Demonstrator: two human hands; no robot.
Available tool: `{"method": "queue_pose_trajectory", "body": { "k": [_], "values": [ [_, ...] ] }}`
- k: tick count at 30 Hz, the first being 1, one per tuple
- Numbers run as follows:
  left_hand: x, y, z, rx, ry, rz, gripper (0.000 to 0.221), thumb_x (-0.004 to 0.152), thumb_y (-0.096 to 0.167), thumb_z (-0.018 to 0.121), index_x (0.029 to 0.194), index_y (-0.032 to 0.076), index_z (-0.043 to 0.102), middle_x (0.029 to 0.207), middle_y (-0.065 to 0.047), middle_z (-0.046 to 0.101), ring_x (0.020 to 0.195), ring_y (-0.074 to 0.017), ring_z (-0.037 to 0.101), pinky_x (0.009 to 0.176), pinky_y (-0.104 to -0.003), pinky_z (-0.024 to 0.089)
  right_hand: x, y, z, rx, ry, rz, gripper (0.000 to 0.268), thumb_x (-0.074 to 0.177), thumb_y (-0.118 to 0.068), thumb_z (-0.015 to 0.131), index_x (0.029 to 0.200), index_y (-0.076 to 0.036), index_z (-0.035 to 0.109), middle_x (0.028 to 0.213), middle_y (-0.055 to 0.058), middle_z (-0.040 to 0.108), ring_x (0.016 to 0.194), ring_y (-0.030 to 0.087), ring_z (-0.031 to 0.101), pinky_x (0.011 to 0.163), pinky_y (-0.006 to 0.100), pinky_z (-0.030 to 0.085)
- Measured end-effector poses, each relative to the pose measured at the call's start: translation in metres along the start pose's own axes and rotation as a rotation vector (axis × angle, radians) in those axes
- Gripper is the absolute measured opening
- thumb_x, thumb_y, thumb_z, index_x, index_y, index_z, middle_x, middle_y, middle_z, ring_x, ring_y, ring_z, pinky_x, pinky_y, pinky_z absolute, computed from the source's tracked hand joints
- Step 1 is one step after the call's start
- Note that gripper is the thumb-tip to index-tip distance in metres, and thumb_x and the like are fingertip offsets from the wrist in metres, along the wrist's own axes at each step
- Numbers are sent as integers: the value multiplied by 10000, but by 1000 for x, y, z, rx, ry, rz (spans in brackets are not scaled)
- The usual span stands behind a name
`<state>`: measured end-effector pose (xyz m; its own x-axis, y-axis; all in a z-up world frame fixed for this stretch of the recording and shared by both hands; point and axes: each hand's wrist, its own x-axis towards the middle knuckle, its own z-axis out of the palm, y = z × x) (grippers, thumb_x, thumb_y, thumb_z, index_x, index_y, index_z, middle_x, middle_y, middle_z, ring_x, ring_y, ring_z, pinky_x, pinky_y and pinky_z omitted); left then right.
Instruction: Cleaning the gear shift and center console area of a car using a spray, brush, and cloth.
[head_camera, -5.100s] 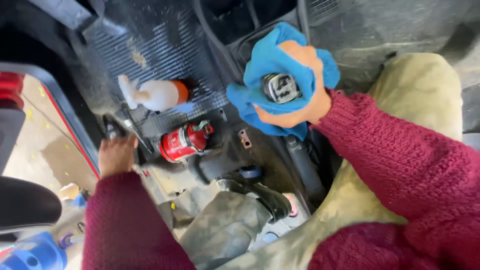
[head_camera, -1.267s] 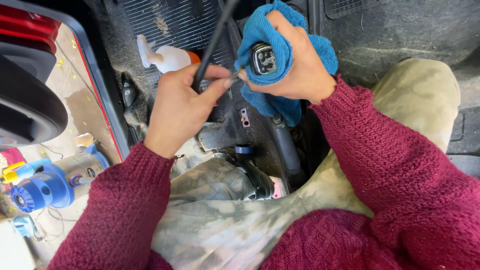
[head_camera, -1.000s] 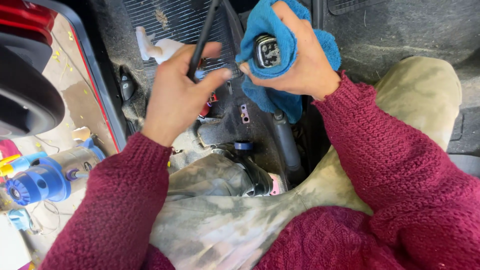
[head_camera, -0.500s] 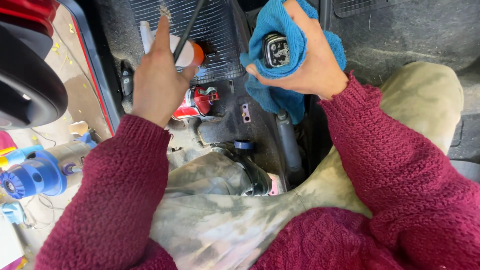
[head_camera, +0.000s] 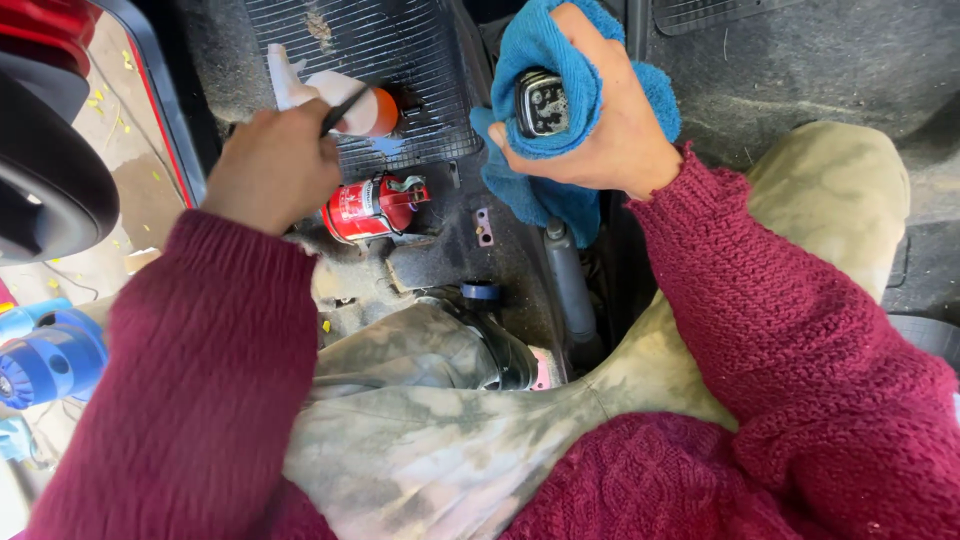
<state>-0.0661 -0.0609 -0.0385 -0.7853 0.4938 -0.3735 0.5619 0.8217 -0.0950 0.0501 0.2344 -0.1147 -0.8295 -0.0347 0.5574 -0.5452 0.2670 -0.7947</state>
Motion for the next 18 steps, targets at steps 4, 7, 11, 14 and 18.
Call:
{"method": "queue_pose_trajectory", "body": {
  "k": [4, 7, 11, 14, 18],
  "values": [
    [9, -86, 107, 229, -373, -206, 300, 930, 178, 587, 1136, 27, 745, 1112, -236, 726, 1024, -397, 716, 860, -525, 583, 3, 0, -1, 111, -24, 124, 436, 953, -93, 893, 1231, -24, 565, 1020, 32, 618, 908, 141, 601, 876, 265, 544],
    [-11, -73, 87, 143, -346, -322, 1280, 790, 650, 771, 1659, -73, 169, 1052, -295, 716, 946, -423, 719, 822, -500, 569, -3, 3, 2, 78, -22, 105, 418, 896, -96, 907, 1140, -46, 572, 1056, 66, 575, 975, 155, 584, 917, 290, 518],
    [-48, -75, 158, 42, -239, -268, 653, 947, 460, 575, 1434, 43, 452, 1066, -264, 723, 948, -415, 725, 789, -525, 575, -7, 5, 2, 22, 34, 91, 533, 923, -125, 906, 1292, -19, 536, 1186, 67, 602, 1099, 176, 597, 1015, 308, 515],
    [-118, -44, 156, 28, -712, 19, 330, 945, 297, 541, 1191, 136, 691, 1104, -180, 730, 996, -354, 720, 864, -499, 561, -3, 4, 3, 6, 54, 27, 640, 889, -116, 887, 1371, 2, 482, 1265, 93, 583, 1178, 210, 587, 1083, 338, 504],
    [-186, 5, 76, -37, -1122, -205, 426, 975, 461, 510, 1355, 289, 596, 1227, -107, 676, 1150, -334, 673, 1054, -426, 513, -21, 25, 6, -46, 55, 33, 624, 935, -143, 948, 1391, -51, 531, 1240, 71, 613, 1136, 164, 634, 1039, 286, 553]
  ]
}}
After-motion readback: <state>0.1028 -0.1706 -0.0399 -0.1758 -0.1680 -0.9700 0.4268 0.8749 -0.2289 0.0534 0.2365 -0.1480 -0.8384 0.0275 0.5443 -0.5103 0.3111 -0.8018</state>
